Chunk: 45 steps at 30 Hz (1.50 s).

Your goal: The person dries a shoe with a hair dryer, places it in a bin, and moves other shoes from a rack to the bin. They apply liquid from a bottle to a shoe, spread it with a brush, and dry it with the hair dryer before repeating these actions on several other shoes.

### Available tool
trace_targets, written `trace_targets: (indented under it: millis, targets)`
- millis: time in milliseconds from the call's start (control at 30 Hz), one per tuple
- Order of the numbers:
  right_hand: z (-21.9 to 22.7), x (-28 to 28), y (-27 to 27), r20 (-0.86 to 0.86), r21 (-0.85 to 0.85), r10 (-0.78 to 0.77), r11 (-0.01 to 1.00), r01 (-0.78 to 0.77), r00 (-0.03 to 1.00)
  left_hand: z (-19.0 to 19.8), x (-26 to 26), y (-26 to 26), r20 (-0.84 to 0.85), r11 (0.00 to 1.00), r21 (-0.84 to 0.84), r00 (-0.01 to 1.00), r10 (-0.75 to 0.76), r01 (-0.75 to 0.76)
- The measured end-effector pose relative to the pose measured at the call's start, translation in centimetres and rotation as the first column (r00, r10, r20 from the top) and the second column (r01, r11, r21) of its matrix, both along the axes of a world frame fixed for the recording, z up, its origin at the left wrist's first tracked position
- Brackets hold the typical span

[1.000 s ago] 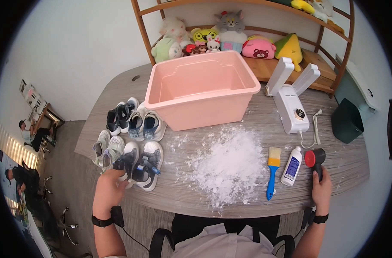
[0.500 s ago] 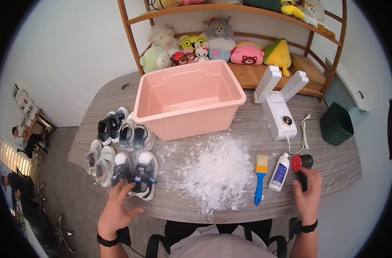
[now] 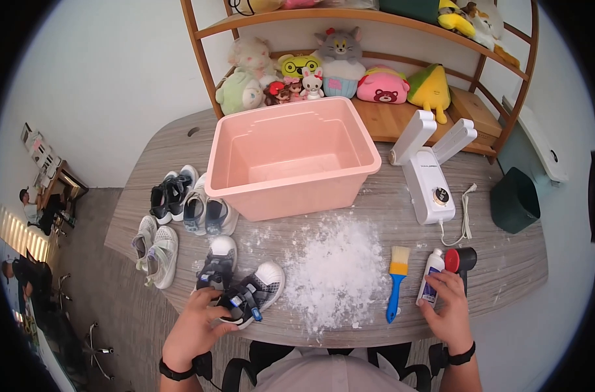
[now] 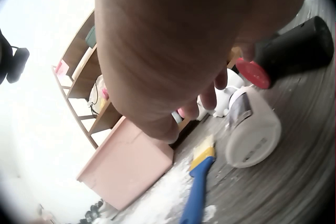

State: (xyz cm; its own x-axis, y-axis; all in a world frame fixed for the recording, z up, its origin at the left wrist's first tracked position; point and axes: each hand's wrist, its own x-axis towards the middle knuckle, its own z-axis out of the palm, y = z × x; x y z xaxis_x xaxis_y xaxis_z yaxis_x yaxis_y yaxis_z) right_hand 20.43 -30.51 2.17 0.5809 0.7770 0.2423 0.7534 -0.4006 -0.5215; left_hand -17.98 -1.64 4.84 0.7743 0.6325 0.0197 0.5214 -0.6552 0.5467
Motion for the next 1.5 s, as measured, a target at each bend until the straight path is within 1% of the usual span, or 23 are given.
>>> trace_targets:
  millis: [67,167,200,267,300,367,400,433,500,533,600,733,767,833,867,933,1067,1133,1200,1300,1333,1400,1500]
  targets:
    - [0.8,-0.4,0.8,-0.019,0.065,-0.027,0.998,0.028,0.999,0.7,0.5,-0.1,-0.034,0.979,0.200,0.999,-0.038,0.044]
    - [1.6,-1.0,2.3,-0.194,0.156,0.137,0.982,-0.107,0.971,3.1,1.5,-0.5,-0.115,0.930,0.347,0.990,-0.086,0.121]
    - [1.5,-1.5,2.8,-0.194,0.155,0.138,0.982,-0.108,0.971,2.9,1.6,-0.6,-0.115,0.930,0.346,0.990,-0.085,0.120]
    - [0.9,-2.6,4.3,-0.510,0.165,0.321,0.947,-0.275,0.798,2.6,1.9,-0.9,0.076,0.957,0.229,0.977,-0.198,0.176]
    - [0.7,-3.4,5.1,-0.509,0.168,0.326,0.945,-0.279,0.797,2.7,2.7,-1.6,0.127,0.962,0.182,0.966,-0.227,0.202]
    - [0.2,-4.9,6.6,-0.685,0.184,0.439,0.876,-0.446,0.581,1.6,4.9,-2.3,0.309,0.944,0.078,0.892,-0.330,0.322]
    - [-0.5,-5.1,7.2,-0.685,0.184,0.439,0.876,-0.445,0.581,1.2,6.2,-3.0,0.395,0.926,0.040,0.845,-0.359,0.375]
    - [-1.5,-5.2,7.8,-0.626,0.297,0.562,0.812,-0.502,0.540,0.8,7.6,-3.5,0.425,0.908,0.016,0.819,-0.385,0.418]
    - [-2.7,-5.6,8.5,-0.789,0.505,0.590,0.781,-0.366,0.172,0.3,9.7,-5.0,0.461,0.880,-0.023,0.786,-0.412,0.475]
    - [-1.4,-5.5,8.8,-0.801,0.595,0.594,0.773,-0.218,-0.081,0.2,10.6,-5.5,0.462,0.879,-0.026,0.786,-0.411,0.475]
    - [-1.6,-5.2,8.5,-0.810,0.583,0.562,0.803,-0.123,-0.165,-0.5,11.7,-5.9,0.503,0.881,0.012,0.758,-0.414,0.474]
    - [-2.4,-4.9,7.7,-0.831,0.557,0.554,0.827,-0.082,-0.054,-0.9,11.8,-5.6,0.544,0.890,-0.062,0.763,-0.350,0.453]
    - [-2.5,-5.0,7.7,-0.833,0.553,0.553,0.833,0.003,0.006,-0.5,11.3,-5.2,0.547,0.882,-0.063,0.755,-0.362,0.468]
    - [-1.9,-4.2,7.4,-0.819,0.571,0.557,0.815,0.097,0.139,0.3,9.5,-3.3,0.425,0.922,0.214,0.819,-0.385,0.322]
    - [-2.2,-2.8,6.7,-0.784,0.584,0.554,0.811,0.031,0.278,-0.5,8.3,-2.3,0.425,0.919,0.341,0.840,-0.338,0.198]
    - [-2.0,0.8,4.9,-0.652,0.465,0.338,0.885,0.005,0.679,-0.2,6.2,-1.1,0.488,0.932,0.354,0.865,-0.114,-0.076]
    - [6.8,8.4,7.8,-0.416,0.560,0.091,0.810,0.176,0.905,-1.5,1.8,1.0,0.465,0.856,0.359,0.867,0.181,-0.372]
    - [11.3,11.5,11.0,-0.176,0.574,-0.004,0.812,0.106,0.984,-2.5,0.6,1.1,0.440,0.841,0.374,0.873,0.210,-0.391]
    - [14.3,14.3,14.0,-0.011,0.516,-0.120,0.850,0.109,0.993,-3.5,0.1,0.9,0.414,0.826,0.389,0.878,0.238,-0.408]
    - [17.2,16.9,16.9,-0.039,0.380,-0.274,0.885,0.268,0.961,-4.6,-0.4,0.6,0.382,0.829,0.358,0.877,0.290,-0.430]
    - [17.7,17.5,17.2,-0.035,0.381,-0.274,0.886,0.266,0.961,-4.8,-0.4,0.5,0.372,0.836,0.314,0.869,0.327,-0.449]
    - [18.1,19.4,17.2,0.200,0.308,-0.432,0.880,0.362,0.879,-5.1,-0.6,0.5,0.361,0.846,0.262,0.860,0.360,-0.464]
    - [18.3,23.2,15.9,0.204,0.207,-0.512,0.855,0.475,0.834,-5.7,-1.2,0.5,0.336,0.867,0.216,0.868,0.366,-0.449]
